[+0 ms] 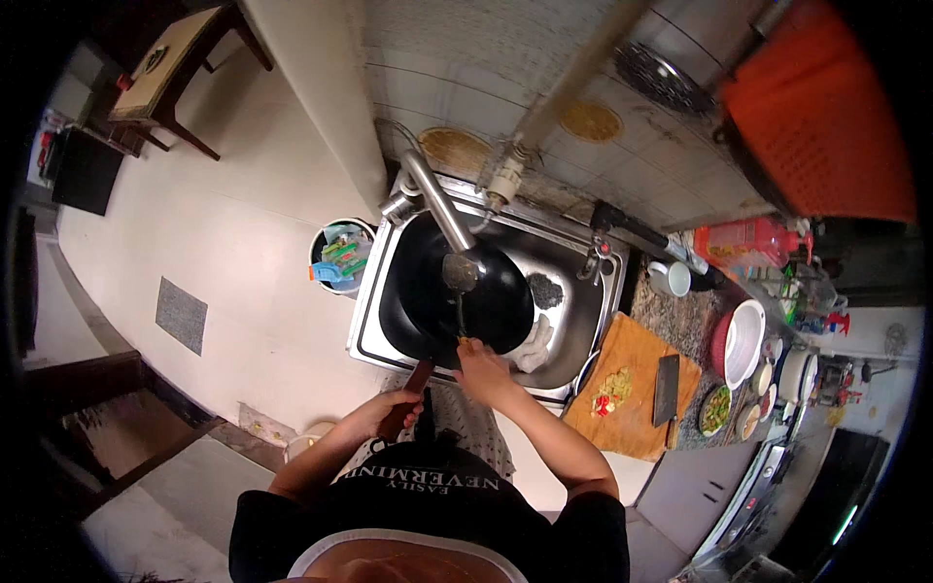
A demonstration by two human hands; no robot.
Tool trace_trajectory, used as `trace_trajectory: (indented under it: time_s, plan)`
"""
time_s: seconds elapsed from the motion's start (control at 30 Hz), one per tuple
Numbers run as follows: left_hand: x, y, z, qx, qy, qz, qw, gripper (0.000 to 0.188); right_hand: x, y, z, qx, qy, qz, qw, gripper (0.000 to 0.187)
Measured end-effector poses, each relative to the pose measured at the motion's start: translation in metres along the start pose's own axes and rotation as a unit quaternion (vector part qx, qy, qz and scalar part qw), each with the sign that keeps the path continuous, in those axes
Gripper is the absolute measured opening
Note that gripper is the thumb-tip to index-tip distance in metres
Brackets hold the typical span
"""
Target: The person prepares food by adding seasoning from a packet into a wok containing meat and vegetables, stirring the contents with a spatula, adding water from a cup, and using chopsticks to taste the dish. The person then transfers the cooked food from the wok onto a plate using the spatula, and afterwards washes the wok and spatula in a sink with running water.
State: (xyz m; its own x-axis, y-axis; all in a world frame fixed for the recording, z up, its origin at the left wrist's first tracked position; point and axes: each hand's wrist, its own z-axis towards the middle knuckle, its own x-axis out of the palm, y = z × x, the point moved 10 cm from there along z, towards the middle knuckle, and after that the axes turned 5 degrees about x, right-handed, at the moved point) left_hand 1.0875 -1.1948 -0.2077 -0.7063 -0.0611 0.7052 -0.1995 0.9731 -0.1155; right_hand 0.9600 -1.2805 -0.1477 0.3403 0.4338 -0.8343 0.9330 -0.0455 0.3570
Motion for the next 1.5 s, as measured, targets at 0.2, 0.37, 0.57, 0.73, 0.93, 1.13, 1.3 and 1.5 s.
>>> trace_trajectory:
  time_s: [0.2, 0.37, 0.57, 0.73, 0.93, 1.13, 1.3, 1.5]
  plan:
    - [0.006, -0.002, -0.005, 0.004, 0.023, -0.045, 0.999, 0.012, -0.071, 0.049, 0.121, 0.033, -0.067, 0.201, 0.977, 0.033]
    - [0.002, 0.000, -0.002, -0.011, 0.019, -0.056, 0.998, 0.013, -0.076, 0.056, 0.202, 0.103, -0.193, 0.050, 0.975, 0.026]
    - [0.003, -0.002, -0.001, -0.010, 0.027, -0.039, 0.999, 0.013, -0.043, 0.076, 0.182, -0.051, -0.214, -0.002, 0.976, 0.018]
    - [-0.017, -0.016, -0.012, 0.025, -0.003, 0.056, 0.998, 0.016, -0.060, -0.031, 0.078, -0.002, -0.158, 0.079, 0.984, 0.017]
    - [-0.072, -0.026, -0.012, 0.024, -0.068, 0.213, 0.974, 0.024, -0.008, -0.233, -0.014, 0.277, -0.046, -0.134, 0.950, 0.077]
    - [-0.077, -0.054, -0.016, 0.077, -0.117, 0.417, 0.898, 0.030, 0.052, -0.276, 0.010, 0.245, -0.011, -0.258, 0.934, 0.067]
    - [-0.005, -0.109, -0.062, 0.338, -0.294, 0.662, 0.601, 0.030, 0.024, -0.280, 0.047, 0.291, -0.147, -0.228, 0.918, 0.029]
    - [0.039, -0.066, -0.007, 0.378, -0.174, 0.496, 0.762, 0.026, 0.014, -0.280, 0.079, 0.178, -0.130, -0.334, 0.916, 0.026]
